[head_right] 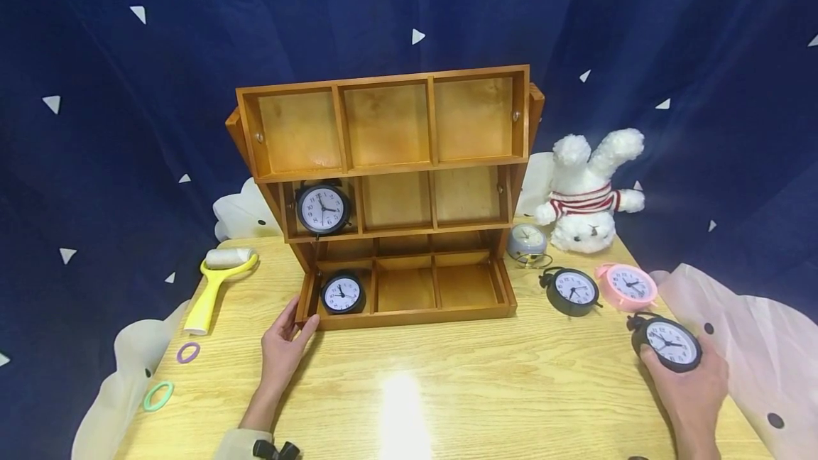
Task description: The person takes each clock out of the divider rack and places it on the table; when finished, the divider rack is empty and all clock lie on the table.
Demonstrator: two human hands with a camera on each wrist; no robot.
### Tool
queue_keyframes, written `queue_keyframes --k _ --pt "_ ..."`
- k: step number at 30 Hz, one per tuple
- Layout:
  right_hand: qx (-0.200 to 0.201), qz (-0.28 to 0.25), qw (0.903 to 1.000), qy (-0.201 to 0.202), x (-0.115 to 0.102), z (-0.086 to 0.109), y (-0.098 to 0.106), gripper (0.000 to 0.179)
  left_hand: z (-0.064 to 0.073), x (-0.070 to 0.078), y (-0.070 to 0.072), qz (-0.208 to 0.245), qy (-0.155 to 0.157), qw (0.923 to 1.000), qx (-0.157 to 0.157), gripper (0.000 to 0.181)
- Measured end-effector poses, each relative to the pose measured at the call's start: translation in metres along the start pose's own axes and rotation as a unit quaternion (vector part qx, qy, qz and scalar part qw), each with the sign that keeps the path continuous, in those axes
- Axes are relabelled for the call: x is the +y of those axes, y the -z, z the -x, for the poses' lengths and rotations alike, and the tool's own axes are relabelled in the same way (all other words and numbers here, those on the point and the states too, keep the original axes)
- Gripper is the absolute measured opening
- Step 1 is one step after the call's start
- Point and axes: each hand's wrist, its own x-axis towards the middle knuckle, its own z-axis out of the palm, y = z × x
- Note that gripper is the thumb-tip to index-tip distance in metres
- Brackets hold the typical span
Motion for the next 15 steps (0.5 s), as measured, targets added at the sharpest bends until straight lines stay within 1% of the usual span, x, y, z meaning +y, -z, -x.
queue_keyframes --k 4,10,15 --pt "-0.008 0.000 1.0000 0.004 -0.0024 -0.0001 0.0012 0.093 0.0003 -0.0014 0.0000 -0.001 -0.002 1.0000 0.001 0.067" --pt "0.019 -0.016 0.9996 0.015 -0.0042 0.0016 0.0003 0.090 0.0001 -0.0023 -0.0002 -0.001 -0.002 1.0000 -0.001 0.067" --pt "0.002 0.002 0.9998 0.022 -0.0008 0.0020 -0.0008 0.095 0.0002 -0.0023 -0.0002 -0.001 -0.010 0.9999 0.004 0.067"
